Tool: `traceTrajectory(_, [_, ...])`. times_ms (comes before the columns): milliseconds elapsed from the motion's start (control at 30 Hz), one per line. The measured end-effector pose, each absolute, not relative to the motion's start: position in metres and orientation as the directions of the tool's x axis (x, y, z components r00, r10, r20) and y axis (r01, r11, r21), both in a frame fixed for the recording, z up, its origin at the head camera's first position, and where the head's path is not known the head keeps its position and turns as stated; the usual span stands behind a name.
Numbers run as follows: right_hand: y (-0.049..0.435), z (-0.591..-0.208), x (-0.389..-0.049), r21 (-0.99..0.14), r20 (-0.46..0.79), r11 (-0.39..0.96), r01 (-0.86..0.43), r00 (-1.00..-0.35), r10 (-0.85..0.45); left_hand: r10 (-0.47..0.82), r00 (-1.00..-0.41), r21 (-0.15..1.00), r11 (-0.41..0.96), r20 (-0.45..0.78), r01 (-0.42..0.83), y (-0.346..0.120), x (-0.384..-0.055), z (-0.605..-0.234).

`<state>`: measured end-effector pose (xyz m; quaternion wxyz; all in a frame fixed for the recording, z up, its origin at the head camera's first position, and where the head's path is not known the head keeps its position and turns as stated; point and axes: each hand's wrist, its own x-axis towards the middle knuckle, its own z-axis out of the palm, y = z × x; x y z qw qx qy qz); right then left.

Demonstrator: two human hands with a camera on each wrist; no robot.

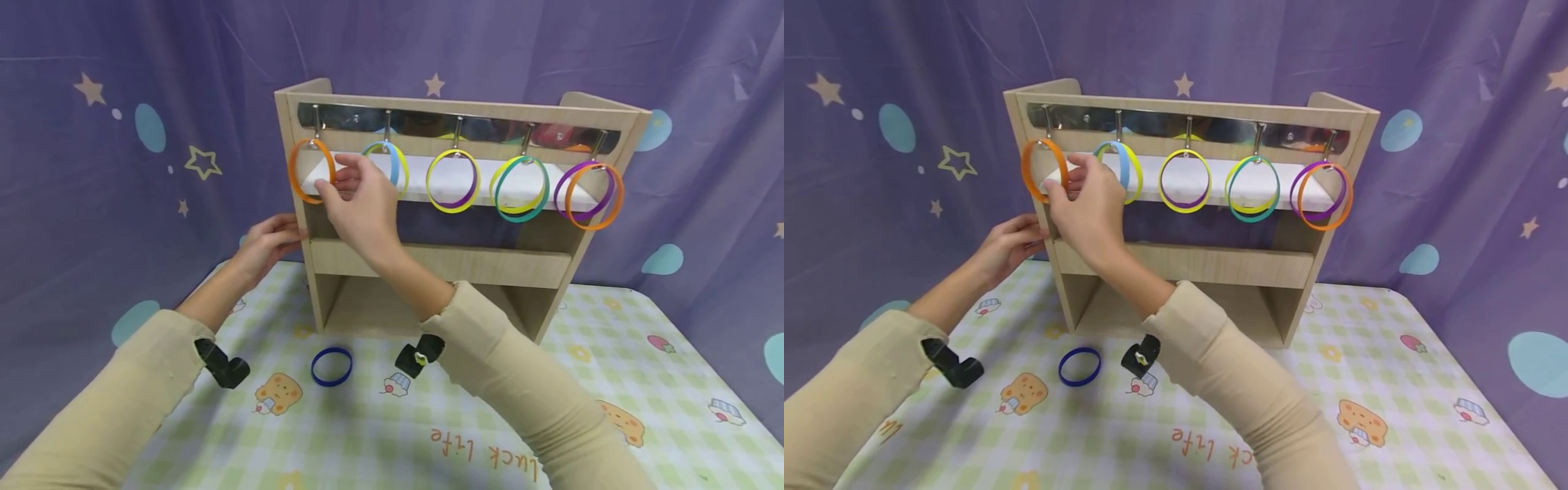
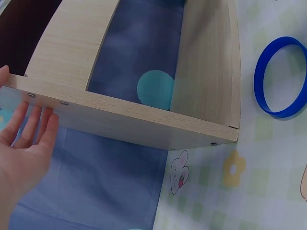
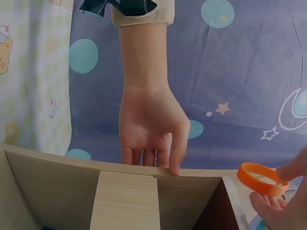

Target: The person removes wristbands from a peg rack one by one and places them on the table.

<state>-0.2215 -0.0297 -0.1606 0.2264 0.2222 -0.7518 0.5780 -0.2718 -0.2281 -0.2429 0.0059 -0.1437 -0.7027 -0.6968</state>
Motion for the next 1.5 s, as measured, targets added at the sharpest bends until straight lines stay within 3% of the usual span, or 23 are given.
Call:
traceTrajectory(567, [-0.027, -0.160, -0.224, -0.803, 0.596, 0.062, -0.593, -0.800, 0.071, 0.195, -0.962, 0.981, 0.006, 0.191, 0.196, -0.225, -0.272, -0.245])
traceTrajectory(1033, [-0.025, -0.160, -0.213, -0.842, 0.516, -0.188, -0.505, -0.857, -0.006, 0.190, -0.959, 0.977, -0.012, 0.210, 0.212, -0.226, -0.272, -0.246])
traceTrajectory(1500, [-0.010, -0.180, -0.205, -0.914, 0.358, -0.239, -0.327, -0.929, -0.095, 0.169, -0.959, 0.974, -0.041, 0.228, 0.224, -0.226, -0.271, -0.244])
